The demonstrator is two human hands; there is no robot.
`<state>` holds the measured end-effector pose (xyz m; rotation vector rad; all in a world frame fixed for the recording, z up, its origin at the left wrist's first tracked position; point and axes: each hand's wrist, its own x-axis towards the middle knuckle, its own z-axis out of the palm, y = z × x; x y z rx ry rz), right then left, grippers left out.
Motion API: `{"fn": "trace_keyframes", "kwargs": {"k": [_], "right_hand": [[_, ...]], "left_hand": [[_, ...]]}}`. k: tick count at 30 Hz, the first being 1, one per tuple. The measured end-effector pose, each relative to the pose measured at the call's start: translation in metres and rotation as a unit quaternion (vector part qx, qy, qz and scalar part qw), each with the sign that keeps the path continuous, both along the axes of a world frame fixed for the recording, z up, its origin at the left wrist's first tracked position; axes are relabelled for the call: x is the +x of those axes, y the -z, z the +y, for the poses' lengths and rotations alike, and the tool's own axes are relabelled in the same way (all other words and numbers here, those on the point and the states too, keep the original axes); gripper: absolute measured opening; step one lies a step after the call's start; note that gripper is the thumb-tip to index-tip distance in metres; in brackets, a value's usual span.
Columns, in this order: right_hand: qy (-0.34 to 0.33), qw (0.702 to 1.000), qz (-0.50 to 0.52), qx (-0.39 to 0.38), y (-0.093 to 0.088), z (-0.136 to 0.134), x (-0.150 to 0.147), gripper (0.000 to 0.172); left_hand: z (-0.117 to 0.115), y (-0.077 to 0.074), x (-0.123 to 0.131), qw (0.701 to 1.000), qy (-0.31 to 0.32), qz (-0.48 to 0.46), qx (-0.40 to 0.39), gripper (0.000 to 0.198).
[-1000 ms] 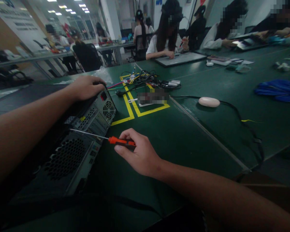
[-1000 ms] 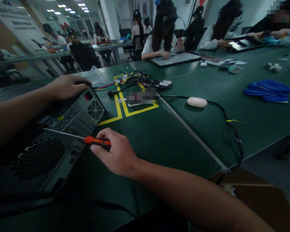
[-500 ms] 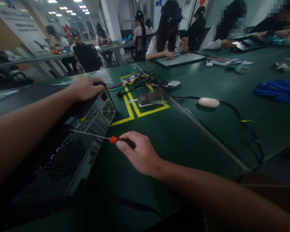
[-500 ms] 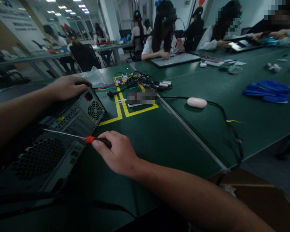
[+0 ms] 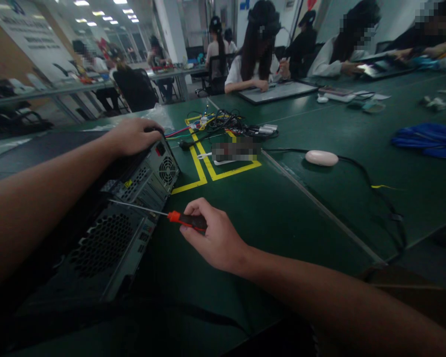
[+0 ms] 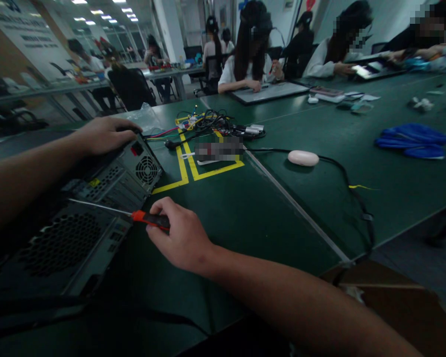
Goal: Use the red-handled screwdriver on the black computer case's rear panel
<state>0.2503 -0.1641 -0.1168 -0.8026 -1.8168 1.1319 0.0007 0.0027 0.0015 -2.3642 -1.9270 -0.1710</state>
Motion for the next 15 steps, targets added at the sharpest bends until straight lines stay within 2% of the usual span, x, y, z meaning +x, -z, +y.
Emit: {"fn": "trace_keyframes", "kwargs": {"k": [15], "right_hand": [[-0.006,1.000,-0.010,-0.010,-0.0026,-0.0009,0.0016,0.015]], "left_hand": [[-0.0029,-0.0024,0.0024,1.000,-0.003,0.005,-0.012,0.069]]}}
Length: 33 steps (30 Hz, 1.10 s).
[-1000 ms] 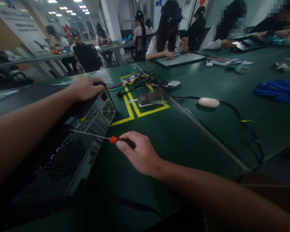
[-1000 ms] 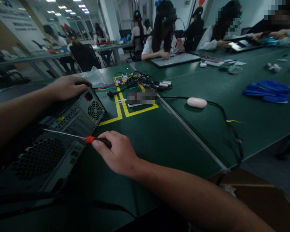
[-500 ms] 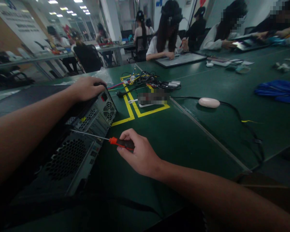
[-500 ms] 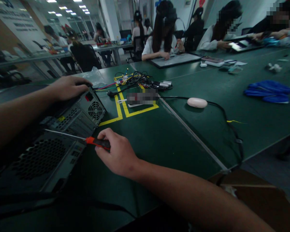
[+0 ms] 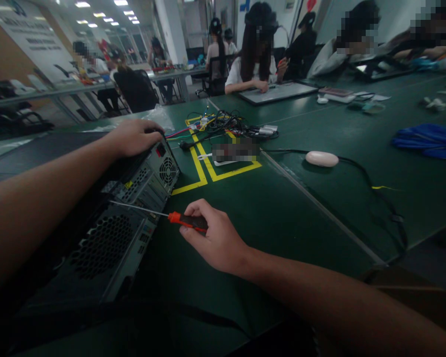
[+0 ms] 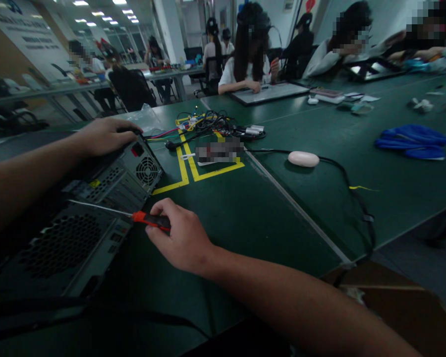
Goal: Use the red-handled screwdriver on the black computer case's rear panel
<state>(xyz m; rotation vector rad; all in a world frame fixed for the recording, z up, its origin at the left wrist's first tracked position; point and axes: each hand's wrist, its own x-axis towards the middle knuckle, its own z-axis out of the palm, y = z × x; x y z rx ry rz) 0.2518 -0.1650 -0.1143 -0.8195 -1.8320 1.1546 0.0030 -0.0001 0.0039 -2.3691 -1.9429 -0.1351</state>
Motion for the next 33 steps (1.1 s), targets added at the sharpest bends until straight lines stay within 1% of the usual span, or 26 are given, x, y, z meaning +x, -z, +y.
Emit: {"fn": "trace_keyframes", "kwargs": {"k": [6,17,25,29,33], "right_hand": [[0.002,1.000,-0.004,0.008,0.0010,0.0006,-0.0002,0.015],[0.002,1.000,-0.002,0.000,-0.0002,-0.0001,-0.0001,0.015],[0.011,1.000,-0.004,0.004,-0.0006,-0.0004,0.0003,0.016],[0.016,1.000,-0.013,-0.002,-0.0011,-0.0003,0.0004,0.016],[0.006,1.000,-0.006,0.001,-0.0010,0.0006,0.0003,0.020]], "left_hand": [[0.0010,0.0007,-0.0009,1.000,0.000,-0.007,0.003,0.069],[0.0010,0.0009,-0.0013,1.000,-0.001,-0.001,0.009,0.069],[0.0002,0.0002,-0.0004,1.000,-0.008,-0.004,0.001,0.070],[0.0004,0.0008,-0.0012,1.000,0.001,-0.005,0.004,0.068],[0.0005,0.0002,-0.0007,1.000,0.003,-0.002,0.002,0.069]]}}
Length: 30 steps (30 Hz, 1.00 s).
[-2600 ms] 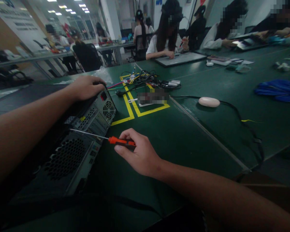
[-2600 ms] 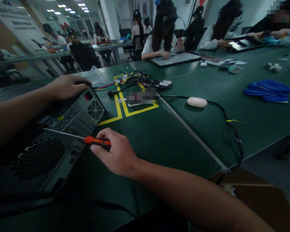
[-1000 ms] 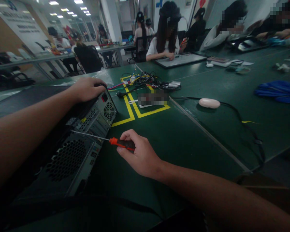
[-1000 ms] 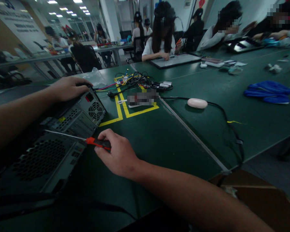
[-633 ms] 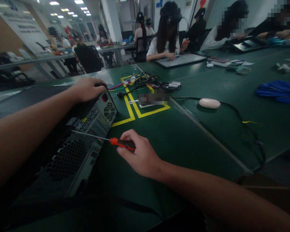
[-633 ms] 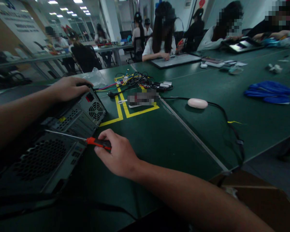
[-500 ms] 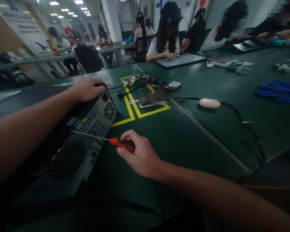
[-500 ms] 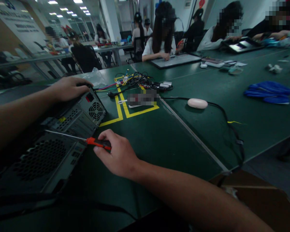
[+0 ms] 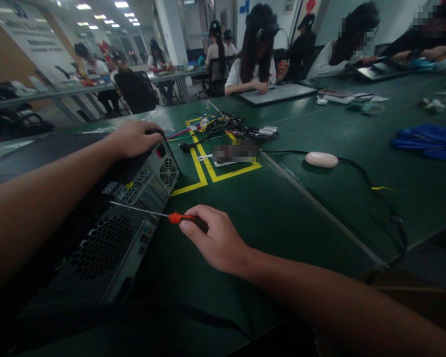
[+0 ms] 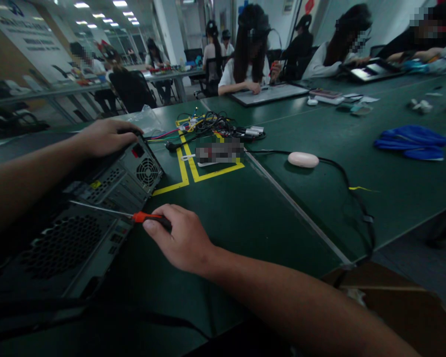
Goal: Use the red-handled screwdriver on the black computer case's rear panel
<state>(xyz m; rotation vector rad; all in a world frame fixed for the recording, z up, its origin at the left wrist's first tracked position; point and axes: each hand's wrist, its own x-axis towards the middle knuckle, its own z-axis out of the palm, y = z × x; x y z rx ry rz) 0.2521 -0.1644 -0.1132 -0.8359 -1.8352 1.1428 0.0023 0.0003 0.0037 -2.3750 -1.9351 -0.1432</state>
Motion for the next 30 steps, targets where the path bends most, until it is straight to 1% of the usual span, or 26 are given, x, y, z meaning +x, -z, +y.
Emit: {"fn": "trace_keyframes", "kwargs": {"k": [6,10,14,16,30], "right_hand": [[-0.012,1.000,0.006,-0.011,0.0012,-0.0007,-0.0007,0.020],[-0.006,1.000,0.001,-0.004,0.0021,-0.0014,-0.0009,0.027],[-0.005,1.000,-0.002,0.007,0.0018,-0.0007,-0.0007,0.017],[-0.007,1.000,0.000,0.003,0.0013,-0.0002,-0.0007,0.014],[-0.011,1.000,0.005,-0.005,-0.0003,0.0003,-0.0001,0.013]], "left_hand": [[0.0007,0.0003,-0.0011,1.000,-0.001,-0.010,-0.001,0.070],[0.0018,0.0014,-0.0025,1.000,0.002,-0.008,0.003,0.070],[0.0019,0.0013,-0.0029,1.000,0.000,-0.005,0.001,0.070],[0.0019,0.0012,-0.0030,1.000,0.002,-0.005,0.001,0.070],[0.0017,0.0009,-0.0034,1.000,-0.001,-0.006,0.000,0.067]]}}
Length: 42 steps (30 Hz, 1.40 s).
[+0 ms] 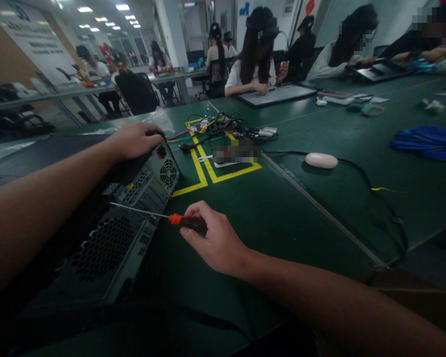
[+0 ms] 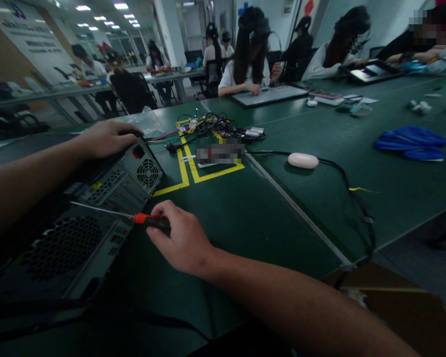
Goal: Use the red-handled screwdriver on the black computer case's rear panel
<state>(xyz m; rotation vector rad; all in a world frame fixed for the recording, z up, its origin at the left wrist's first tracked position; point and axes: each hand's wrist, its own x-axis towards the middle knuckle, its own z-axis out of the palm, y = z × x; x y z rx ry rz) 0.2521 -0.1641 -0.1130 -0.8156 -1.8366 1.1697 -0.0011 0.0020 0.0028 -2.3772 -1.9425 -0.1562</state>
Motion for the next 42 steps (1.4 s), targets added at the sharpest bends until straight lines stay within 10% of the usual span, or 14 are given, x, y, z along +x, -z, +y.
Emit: {"fn": "trace_keyframes", "kwargs": {"k": [42], "right_hand": [[0.041,0.999,-0.017,-0.024,0.0080,0.0008,-0.0046,0.012]], "left_hand": [[0.0018,0.0054,0.0022,0.996,-0.023,-0.073,0.038,0.046]]}}
